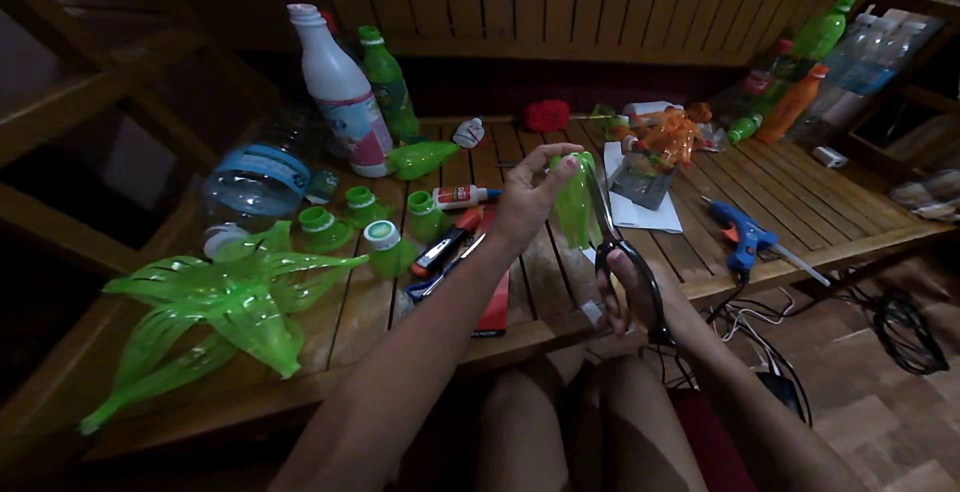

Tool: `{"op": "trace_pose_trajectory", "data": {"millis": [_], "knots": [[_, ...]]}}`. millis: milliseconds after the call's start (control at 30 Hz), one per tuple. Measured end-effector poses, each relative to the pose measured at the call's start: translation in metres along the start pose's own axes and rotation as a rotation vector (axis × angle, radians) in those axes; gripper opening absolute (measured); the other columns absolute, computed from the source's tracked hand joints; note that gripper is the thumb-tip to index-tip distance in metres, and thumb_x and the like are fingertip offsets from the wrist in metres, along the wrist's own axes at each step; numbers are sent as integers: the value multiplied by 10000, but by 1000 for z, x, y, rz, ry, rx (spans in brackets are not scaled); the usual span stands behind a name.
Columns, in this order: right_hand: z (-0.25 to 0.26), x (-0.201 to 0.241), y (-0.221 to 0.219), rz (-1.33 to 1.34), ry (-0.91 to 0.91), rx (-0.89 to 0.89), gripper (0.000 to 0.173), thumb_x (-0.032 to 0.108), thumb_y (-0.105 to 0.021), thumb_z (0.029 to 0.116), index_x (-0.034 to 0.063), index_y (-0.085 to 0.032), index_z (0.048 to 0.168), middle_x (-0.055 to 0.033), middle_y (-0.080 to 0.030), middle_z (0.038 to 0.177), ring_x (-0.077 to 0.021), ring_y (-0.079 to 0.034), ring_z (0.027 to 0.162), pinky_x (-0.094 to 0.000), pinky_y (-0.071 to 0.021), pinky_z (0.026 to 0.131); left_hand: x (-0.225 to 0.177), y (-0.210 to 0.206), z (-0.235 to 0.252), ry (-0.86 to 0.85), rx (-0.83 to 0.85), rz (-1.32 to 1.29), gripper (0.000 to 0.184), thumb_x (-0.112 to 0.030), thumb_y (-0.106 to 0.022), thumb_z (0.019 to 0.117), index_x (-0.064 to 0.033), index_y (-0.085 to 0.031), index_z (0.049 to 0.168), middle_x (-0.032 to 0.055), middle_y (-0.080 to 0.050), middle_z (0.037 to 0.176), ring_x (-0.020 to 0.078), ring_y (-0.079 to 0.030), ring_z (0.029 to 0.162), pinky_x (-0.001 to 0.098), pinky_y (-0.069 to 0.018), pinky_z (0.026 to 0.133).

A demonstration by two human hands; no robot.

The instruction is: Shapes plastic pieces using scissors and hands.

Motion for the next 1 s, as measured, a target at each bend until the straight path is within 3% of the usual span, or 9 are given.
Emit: {"op": "trace_pose_trajectory", "data": {"millis": [233, 500, 1000], "knots": [[2, 2, 2, -43, -60, 40, 479, 482, -342, 1095, 91, -558, 923, 50, -533, 635, -68, -596, 530, -249, -590, 564, -1, 1, 4, -61, -25, -1, 248, -160, -565, 1048, -41, -651, 1248, 41, -689, 1161, 93, -668, 1016, 276, -570, 874], [3, 10, 3, -74, -36, 9, 468, 484, -365, 1092, 91, -559, 928, 54, -530, 630, -54, -582, 503, -221, -564, 515, -5, 1, 3, -104, -34, 74, 248, -162, -584, 1035, -41, -663, 1237, 23, -681, 1147, 60, -658, 998, 253, -560, 876], [10, 9, 0, -21, -28, 6, 487, 509, -381, 1081, 95, -549, 885, 44, -521, 618, -69, -575, 494, -249, -578, 524, -3, 6, 5, -102, -10, 25, 254, -178, -594, 1036, -47, -666, 1241, 37, -708, 1159, 96, -683, 1021, 279, -580, 888]]}}
Point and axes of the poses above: each hand's wrist, its own z-axis towards the middle knuckle, its own y-axis out of the back of the hand, x = y × z, the point moved 5 cm from there along z, towards the middle knuckle
